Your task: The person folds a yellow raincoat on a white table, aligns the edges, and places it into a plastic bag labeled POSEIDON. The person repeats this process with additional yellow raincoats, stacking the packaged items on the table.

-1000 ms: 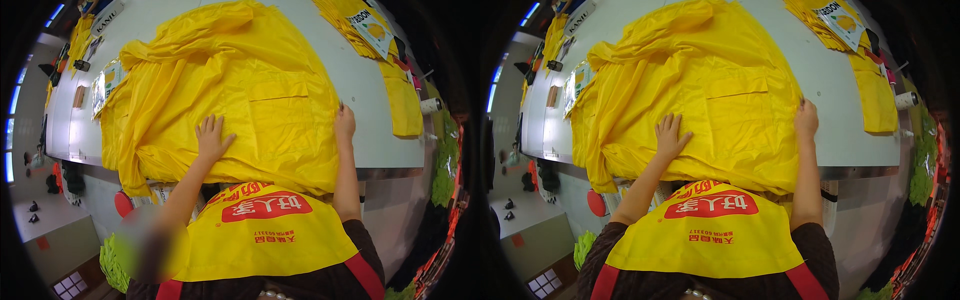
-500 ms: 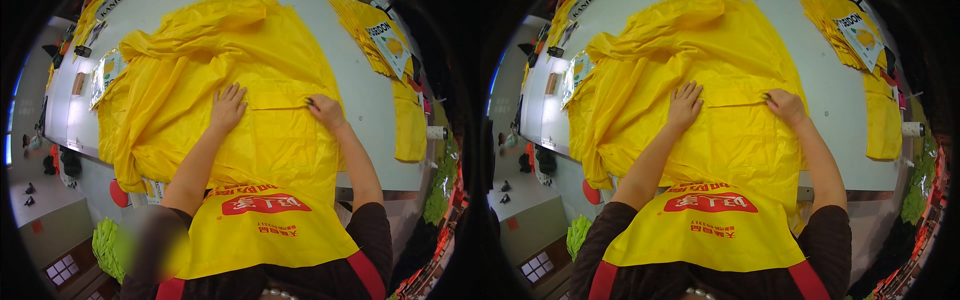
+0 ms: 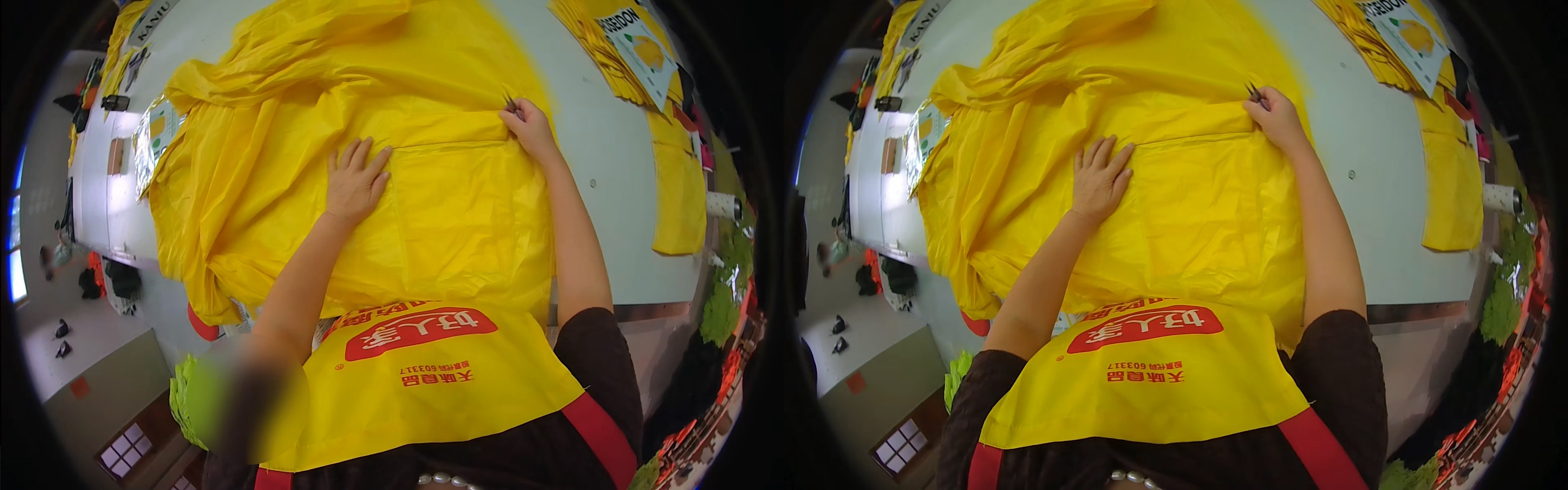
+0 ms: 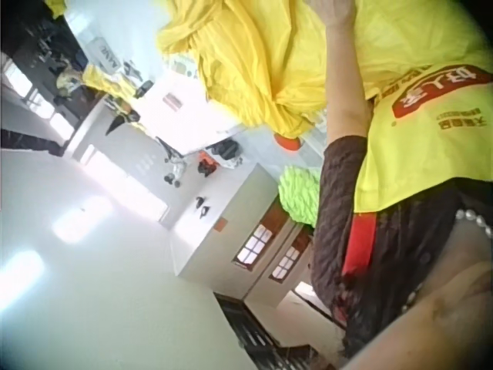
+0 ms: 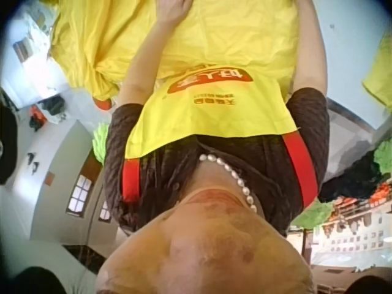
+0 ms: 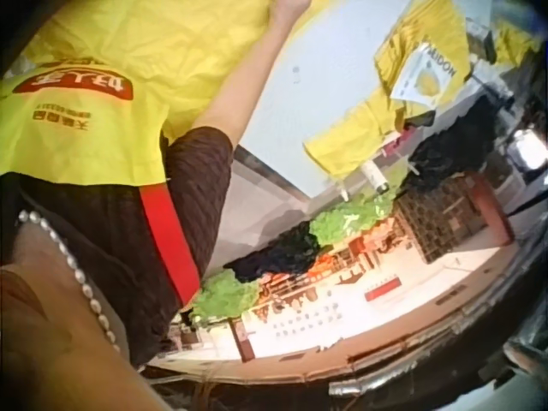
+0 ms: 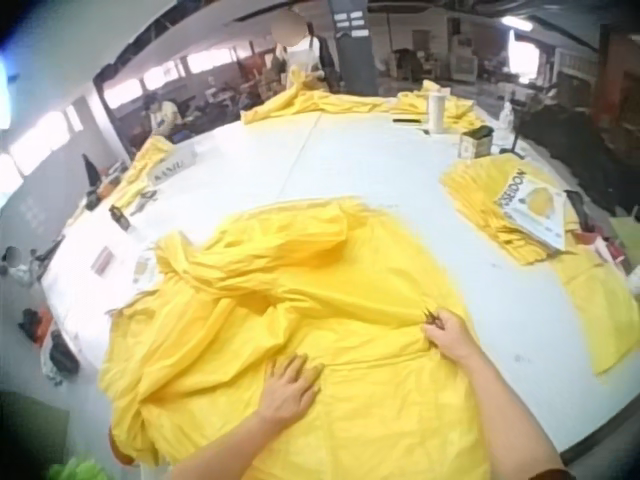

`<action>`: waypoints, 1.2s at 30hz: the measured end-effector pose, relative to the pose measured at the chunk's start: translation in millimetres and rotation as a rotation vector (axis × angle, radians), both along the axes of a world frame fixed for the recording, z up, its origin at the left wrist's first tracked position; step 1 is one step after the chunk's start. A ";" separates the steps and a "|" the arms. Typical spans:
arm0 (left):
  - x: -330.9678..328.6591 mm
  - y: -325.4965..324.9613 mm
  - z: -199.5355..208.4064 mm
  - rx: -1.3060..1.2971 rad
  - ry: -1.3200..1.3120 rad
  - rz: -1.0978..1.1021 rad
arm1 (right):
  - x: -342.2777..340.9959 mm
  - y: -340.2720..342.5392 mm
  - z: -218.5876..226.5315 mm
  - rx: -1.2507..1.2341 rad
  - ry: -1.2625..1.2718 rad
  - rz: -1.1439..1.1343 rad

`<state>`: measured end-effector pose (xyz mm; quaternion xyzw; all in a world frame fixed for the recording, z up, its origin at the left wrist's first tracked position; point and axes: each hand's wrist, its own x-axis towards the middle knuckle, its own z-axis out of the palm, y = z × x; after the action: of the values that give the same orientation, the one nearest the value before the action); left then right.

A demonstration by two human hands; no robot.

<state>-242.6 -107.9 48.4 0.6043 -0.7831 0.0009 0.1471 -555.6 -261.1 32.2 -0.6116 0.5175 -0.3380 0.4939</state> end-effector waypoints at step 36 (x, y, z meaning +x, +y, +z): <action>-11.3 -31.8 95.1 -0.211 -0.218 0.147 | 92.6 322.3 69.4 0.029 0.031 1.197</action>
<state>-253.8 -139.7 143.5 0.6375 -0.7435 0.1595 0.1237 -463.0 61.2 101.7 -0.7951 0.0947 0.0151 0.5989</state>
